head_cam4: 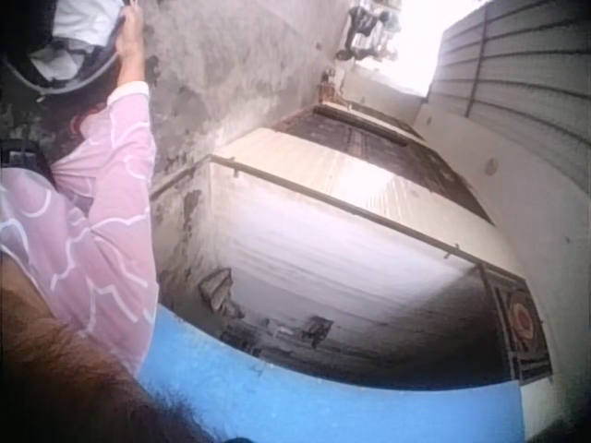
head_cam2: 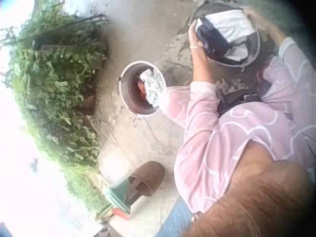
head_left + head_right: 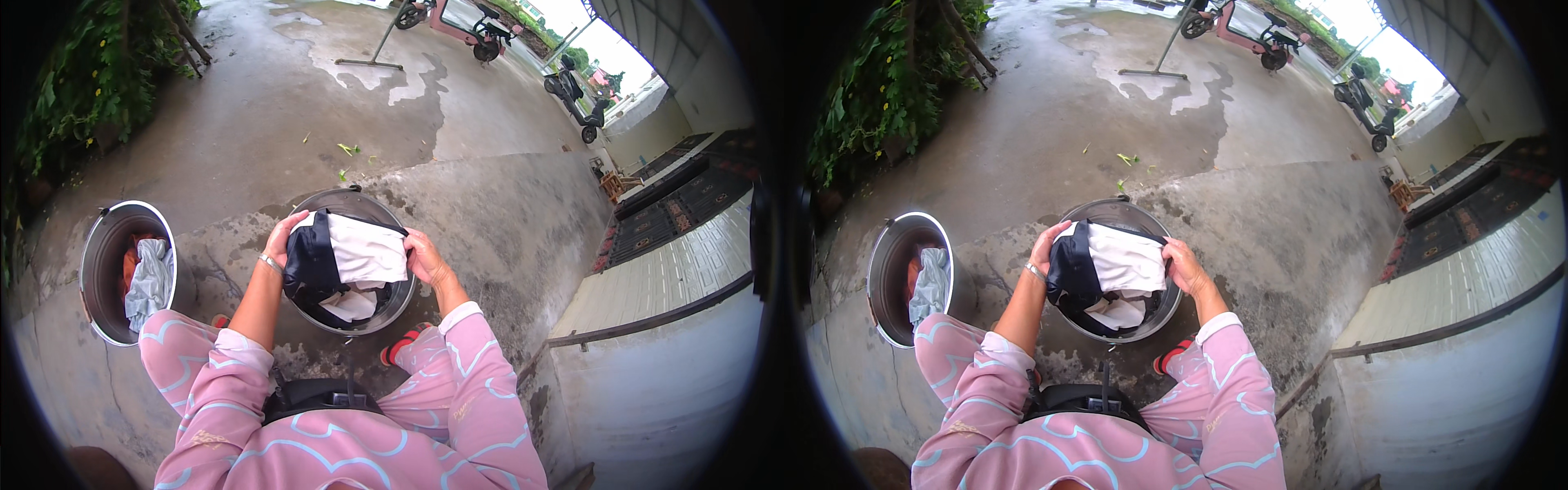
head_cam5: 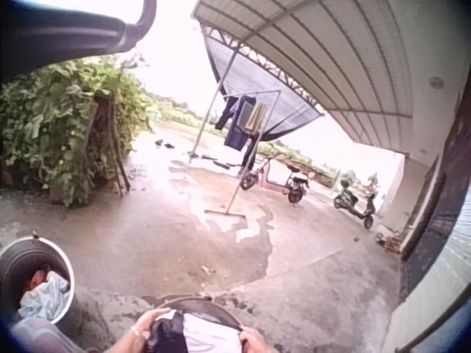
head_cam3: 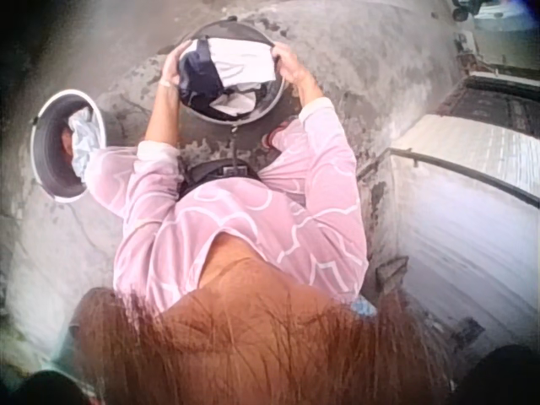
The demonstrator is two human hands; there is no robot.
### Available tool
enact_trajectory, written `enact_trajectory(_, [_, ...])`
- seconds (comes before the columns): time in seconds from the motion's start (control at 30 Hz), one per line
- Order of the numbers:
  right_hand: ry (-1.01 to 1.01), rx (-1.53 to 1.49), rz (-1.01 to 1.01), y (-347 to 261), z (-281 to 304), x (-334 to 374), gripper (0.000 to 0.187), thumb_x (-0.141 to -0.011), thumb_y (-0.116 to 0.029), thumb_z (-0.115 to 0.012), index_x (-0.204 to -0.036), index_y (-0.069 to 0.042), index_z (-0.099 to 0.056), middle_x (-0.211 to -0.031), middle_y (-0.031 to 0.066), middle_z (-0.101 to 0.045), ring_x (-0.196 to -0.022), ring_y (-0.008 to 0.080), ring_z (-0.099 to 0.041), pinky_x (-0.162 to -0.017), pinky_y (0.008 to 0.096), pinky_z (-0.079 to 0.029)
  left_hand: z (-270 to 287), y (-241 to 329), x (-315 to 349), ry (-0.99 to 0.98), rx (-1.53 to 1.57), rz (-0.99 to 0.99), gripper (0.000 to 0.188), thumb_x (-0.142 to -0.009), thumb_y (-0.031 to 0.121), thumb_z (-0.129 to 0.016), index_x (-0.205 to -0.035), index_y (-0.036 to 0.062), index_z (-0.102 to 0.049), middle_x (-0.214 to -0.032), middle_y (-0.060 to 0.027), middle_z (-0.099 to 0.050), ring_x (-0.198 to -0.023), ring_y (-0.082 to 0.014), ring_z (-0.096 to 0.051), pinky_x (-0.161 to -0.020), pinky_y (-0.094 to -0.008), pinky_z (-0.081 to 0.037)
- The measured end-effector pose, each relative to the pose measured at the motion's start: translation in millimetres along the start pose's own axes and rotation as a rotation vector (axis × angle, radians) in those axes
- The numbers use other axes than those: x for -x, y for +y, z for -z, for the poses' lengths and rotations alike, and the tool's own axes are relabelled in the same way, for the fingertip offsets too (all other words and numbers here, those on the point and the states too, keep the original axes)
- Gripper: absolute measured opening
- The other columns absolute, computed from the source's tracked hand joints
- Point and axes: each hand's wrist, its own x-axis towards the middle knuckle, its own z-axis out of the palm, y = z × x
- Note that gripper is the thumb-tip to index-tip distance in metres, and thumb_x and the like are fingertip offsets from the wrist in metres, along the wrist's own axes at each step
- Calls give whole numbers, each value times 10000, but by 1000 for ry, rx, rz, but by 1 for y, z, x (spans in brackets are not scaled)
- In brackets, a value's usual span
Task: The person washes several pieces of clothing by hand in a bucket of water, scrubbing and wringing out each item before moving it to another bucket.
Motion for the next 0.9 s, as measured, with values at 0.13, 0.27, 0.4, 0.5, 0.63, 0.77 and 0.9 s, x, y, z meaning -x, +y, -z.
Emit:
enact_trajectory(0.13, [59, -24, 62, -17, -22, 9, 317, -737, -58, -408, -1007, 11, -558, -930, 84, -604, -860, 180, -570, -829, 314, -458, 11, 1, -8, 50, -43, 30, 320, -868, 262, -485, -983, -10, -609, -912, -139, -656, -792, -258, -650, -773, -394, -521])
enact_trajectory(0.27, [133, -287, 116, -14, 1, 5, 316, -768, -114, -396, -1018, 9, -546, -980, 126, -611, -889, 229, -590, -853, 344, -460, -23, -16, 0, 199, -245, 22, 274, -831, 251, -569, -1013, 51, -612, -950, -115, -651, -821, -236, -644, -773, -385, -522])
enact_trajectory(0.4, [79, -344, 112, -31, -22, 9, 298, -775, -123, -396, -995, 6, -550, -978, 151, -612, -887, 263, -597, -865, 365, -457, -20, -20, 4, 223, -549, 3, 457, -784, 404, -640, -1096, 75, -582, -1040, -81, -625, -885, -180, -619, -807, -312, -497])
enact_trajectory(0.5, [42, -371, 117, -36, -29, 13, 301, -776, -125, -397, -1004, 1, -549, -971, 145, -615, -890, 260, -596, -871, 367, -453, -14, -30, -2, -60, -968, -71, 685, -735, 378, -709, -1259, 38, -425, -1181, -43, -524, -1017, -129, -514, -912, -274, -398])
enact_trajectory(0.63, [-5, -343, 107, -36, -29, 16, 318, -773, -126, -403, -1031, -4, -542, -972, 127, -614, -901, 246, -590, -876, 354, -447, -10, -55, -16, -85, -1431, -48, 529, -684, 251, -763, -1113, 18, -559, -1003, -16, -597, -907, -97, -523, -839, -230, -404])
enact_trajectory(0.77, [-12, -334, 88, -37, -27, 17, 326, -779, -147, -441, -1057, -7, -539, -981, 124, -614, -910, 238, -590, -875, 349, -448, -3, -63, -18, -28, -1084, -146, 325, -731, 97, -641, -1047, 40, -593, -906, 4, -619, -808, -96, -560, -771, -230, -443])
enact_trajectory(0.9, [-46, -79, 57, -43, -27, 24, 414, -767, -149, -585, -1146, -8, -499, -1049, 113, -596, -941, 218, -585, -880, 356, -451, 7, -47, -15, 171, -382, -179, 233, -721, 70, -542, -944, 23, -592, -842, -75, -626, -750, -194, -622, -745, -326, -516])
